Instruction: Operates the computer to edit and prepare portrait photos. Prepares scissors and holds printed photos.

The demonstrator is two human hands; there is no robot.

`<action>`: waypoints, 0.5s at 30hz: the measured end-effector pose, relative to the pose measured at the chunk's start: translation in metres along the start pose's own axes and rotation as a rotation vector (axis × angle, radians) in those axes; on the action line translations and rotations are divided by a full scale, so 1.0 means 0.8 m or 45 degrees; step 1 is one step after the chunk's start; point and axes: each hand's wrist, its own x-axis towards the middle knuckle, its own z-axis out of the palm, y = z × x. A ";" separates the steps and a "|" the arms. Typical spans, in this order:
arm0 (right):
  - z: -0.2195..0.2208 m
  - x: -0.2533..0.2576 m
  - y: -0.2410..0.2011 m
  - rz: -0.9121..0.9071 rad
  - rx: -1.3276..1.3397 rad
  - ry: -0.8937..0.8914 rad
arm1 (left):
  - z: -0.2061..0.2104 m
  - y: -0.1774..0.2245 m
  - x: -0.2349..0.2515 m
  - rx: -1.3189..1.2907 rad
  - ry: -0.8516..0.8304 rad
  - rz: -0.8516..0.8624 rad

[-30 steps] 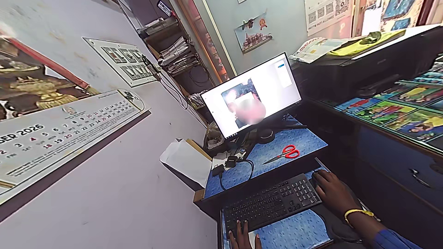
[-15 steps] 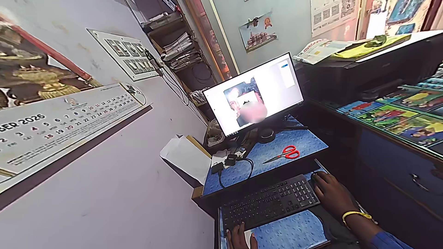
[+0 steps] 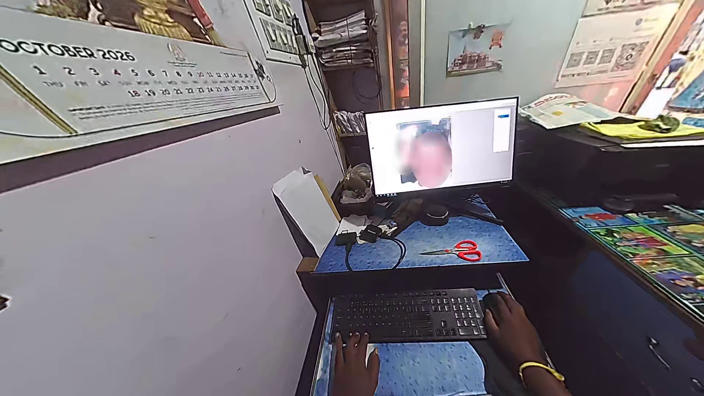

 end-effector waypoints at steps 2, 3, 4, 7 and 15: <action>-0.001 0.000 -0.001 0.001 0.014 -0.001 | -0.011 0.005 0.004 -0.005 -0.084 -0.035; -0.002 0.000 -0.002 0.008 0.031 -0.011 | -0.018 0.007 0.007 -0.010 -0.130 -0.054; -0.003 0.000 -0.001 0.009 0.041 -0.017 | -0.022 0.009 0.010 -0.021 -0.152 -0.055; 0.006 0.001 0.006 -0.040 0.061 0.052 | -0.024 0.010 0.018 0.018 -0.204 0.007; -0.002 0.000 -0.002 0.027 0.092 0.101 | -0.023 0.020 0.022 0.165 -0.403 -0.052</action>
